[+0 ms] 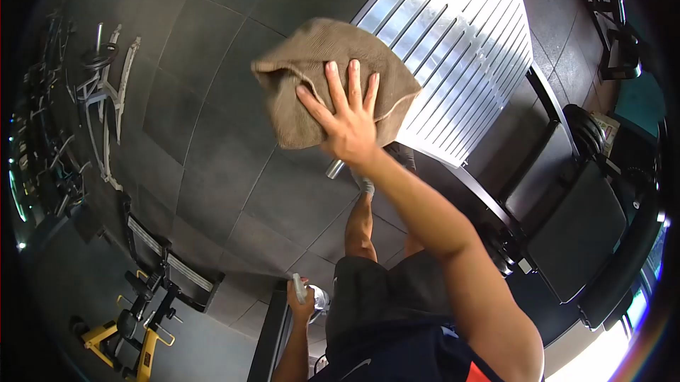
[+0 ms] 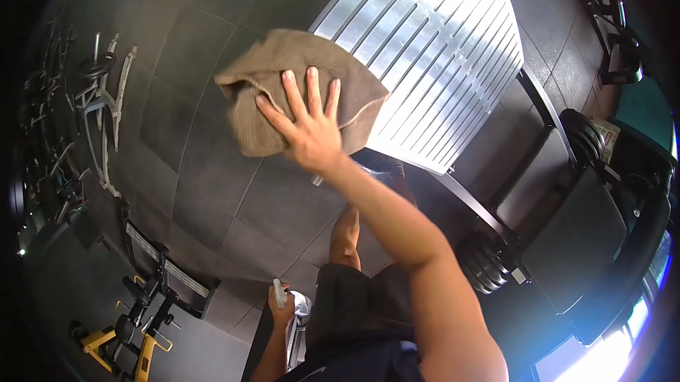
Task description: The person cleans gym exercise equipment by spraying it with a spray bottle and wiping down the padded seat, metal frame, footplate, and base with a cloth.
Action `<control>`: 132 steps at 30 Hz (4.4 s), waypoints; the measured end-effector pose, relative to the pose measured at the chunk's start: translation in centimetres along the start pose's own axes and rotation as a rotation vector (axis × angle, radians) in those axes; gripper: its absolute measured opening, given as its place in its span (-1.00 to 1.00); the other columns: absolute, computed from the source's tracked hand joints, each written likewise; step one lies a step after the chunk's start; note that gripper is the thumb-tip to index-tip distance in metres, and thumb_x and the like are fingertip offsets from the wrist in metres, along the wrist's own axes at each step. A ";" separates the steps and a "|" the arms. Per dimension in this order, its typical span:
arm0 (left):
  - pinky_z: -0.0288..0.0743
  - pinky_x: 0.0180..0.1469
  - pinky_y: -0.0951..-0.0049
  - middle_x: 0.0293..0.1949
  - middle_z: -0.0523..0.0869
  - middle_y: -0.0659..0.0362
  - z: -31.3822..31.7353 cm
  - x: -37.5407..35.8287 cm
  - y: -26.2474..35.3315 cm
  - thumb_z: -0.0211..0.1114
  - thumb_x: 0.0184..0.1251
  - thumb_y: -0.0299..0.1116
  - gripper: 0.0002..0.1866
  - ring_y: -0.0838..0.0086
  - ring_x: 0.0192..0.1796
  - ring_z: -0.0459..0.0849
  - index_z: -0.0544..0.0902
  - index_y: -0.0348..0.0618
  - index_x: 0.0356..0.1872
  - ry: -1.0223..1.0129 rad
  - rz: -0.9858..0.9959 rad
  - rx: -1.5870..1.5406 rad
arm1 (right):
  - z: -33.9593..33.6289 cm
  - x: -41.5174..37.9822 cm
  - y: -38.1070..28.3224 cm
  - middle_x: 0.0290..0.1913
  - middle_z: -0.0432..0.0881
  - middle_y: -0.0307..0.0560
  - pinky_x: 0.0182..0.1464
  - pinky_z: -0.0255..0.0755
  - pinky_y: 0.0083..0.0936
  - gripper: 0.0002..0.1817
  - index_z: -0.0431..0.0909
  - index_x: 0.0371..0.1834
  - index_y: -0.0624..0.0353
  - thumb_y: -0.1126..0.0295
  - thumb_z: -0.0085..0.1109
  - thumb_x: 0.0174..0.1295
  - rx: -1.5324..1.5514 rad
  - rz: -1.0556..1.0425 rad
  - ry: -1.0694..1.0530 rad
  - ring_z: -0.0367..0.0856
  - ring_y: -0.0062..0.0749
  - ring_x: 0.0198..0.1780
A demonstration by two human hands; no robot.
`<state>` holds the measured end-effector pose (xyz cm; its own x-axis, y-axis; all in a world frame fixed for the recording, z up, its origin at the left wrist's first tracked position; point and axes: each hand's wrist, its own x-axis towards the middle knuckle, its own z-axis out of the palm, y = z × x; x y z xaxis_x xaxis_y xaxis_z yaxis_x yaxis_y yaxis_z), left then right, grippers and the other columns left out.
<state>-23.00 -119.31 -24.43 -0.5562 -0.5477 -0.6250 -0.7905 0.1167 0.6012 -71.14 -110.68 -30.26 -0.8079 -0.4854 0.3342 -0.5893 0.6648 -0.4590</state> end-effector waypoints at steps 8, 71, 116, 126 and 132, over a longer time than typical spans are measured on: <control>0.48 -0.12 0.41 -0.17 0.61 0.11 0.8 -0.2 -1.1 0.23 0.14 -0.54 -0.72 0.42 -0.17 0.60 0.58 -0.25 -0.08 0.045 -0.029 -0.005 | -2.0 4.1 0.5 0.63 -0.08 0.21 0.48 -0.36 0.43 0.02 0.37 0.46 -0.13 0.32 0.53 -0.28 0.127 0.339 0.130 -0.25 0.40 0.61; 0.49 -0.07 0.17 -0.23 0.58 -0.04 16.2 8.1 25.0 0.21 0.06 -0.53 -0.78 0.02 -0.16 0.62 0.61 -0.28 -0.21 -0.332 0.199 0.610 | -7.4 -11.6 48.1 0.59 0.00 0.30 0.58 -0.19 0.02 -0.37 0.32 0.45 0.18 0.17 0.04 0.32 -0.041 1.087 0.422 -0.13 0.26 0.60; 0.54 -0.14 0.17 -0.34 0.64 0.02 -28.0 -9.5 -9.3 0.24 -0.07 -0.50 -0.75 0.07 -0.23 0.69 0.67 -0.26 -0.28 0.613 0.303 -0.021 | -13.0 -2.4 -30.4 0.34 0.50 -0.05 0.46 0.17 0.01 -0.27 0.30 0.46 0.06 -0.05 0.23 0.32 2.033 0.903 -0.542 0.41 -0.10 0.38; 0.57 -0.21 0.39 -0.23 0.65 0.12 -36.2 -0.6 6.1 0.20 -0.03 -0.56 -0.66 0.32 -0.29 0.69 0.66 -0.28 -0.14 0.381 0.511 -0.157 | -10.3 7.3 -38.2 -0.19 0.70 -0.06 -0.11 0.55 -0.39 -0.63 0.64 -0.08 0.41 0.33 0.31 0.16 1.360 0.457 -0.836 0.65 -0.39 -0.15; 0.58 -0.06 0.38 -0.12 0.68 0.10 -41.5 10.9 17.5 0.25 0.01 -0.55 -0.51 0.34 -0.13 0.74 0.54 -0.27 0.08 0.303 0.763 -0.121 | -8.5 15.0 -43.0 -0.14 0.69 -0.15 0.00 0.52 -0.48 -0.44 0.61 0.11 0.25 0.02 0.40 0.22 1.213 0.172 -0.887 0.61 -0.46 -0.09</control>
<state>-32.20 -157.61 -0.06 -0.8219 -0.5552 0.1271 -0.1812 0.4664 0.8658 -57.97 -141.69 1.51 -0.3415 -0.9226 -0.1794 0.2249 0.1051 -0.9687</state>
